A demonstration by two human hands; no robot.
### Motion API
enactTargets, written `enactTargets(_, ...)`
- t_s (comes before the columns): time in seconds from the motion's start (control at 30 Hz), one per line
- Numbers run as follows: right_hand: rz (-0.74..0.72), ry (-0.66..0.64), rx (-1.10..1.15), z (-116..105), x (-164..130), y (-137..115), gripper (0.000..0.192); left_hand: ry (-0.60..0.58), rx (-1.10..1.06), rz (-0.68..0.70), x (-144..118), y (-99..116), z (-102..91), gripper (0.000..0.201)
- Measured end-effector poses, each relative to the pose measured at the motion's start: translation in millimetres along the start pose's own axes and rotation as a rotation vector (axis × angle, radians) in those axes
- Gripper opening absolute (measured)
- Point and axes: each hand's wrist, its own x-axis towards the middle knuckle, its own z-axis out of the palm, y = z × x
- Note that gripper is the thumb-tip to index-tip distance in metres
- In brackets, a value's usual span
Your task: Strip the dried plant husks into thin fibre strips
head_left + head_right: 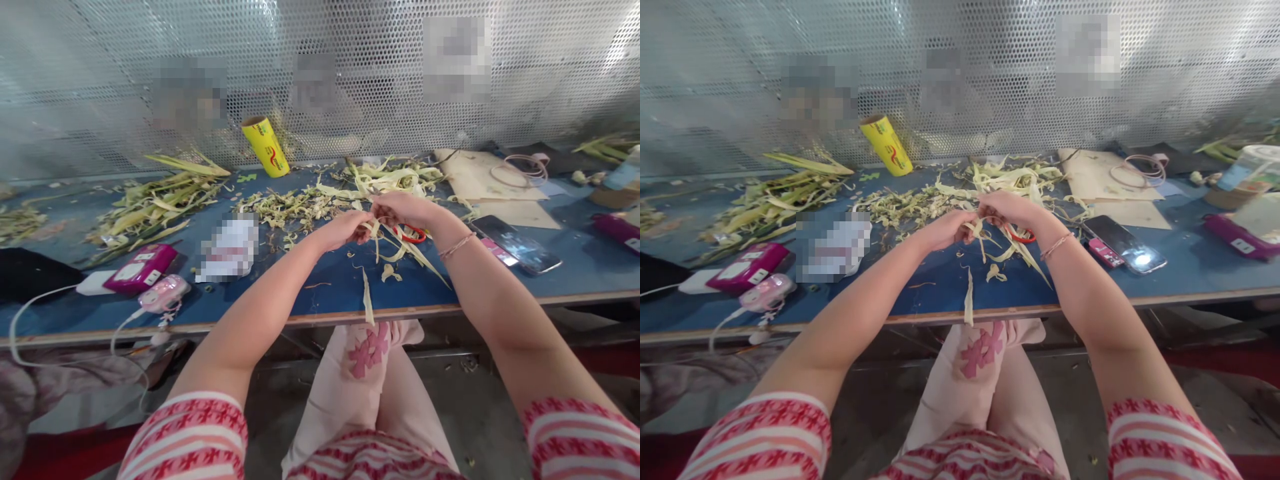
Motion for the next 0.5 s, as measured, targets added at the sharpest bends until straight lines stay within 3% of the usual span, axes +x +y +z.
enactTargets(0.3, 0.095, -0.069, -0.087, -4.7, -6.4, -2.9, 0.040, 0.131, 0.061, 0.163, 14.4, -12.2, -14.7, 0.039)
enactTargets(0.5, 0.131, -0.129, -0.070, -6.9, -4.4, -1.2, 0.022, 0.180, 0.177, 0.302, 14.9, -13.5, -21.3, 0.039)
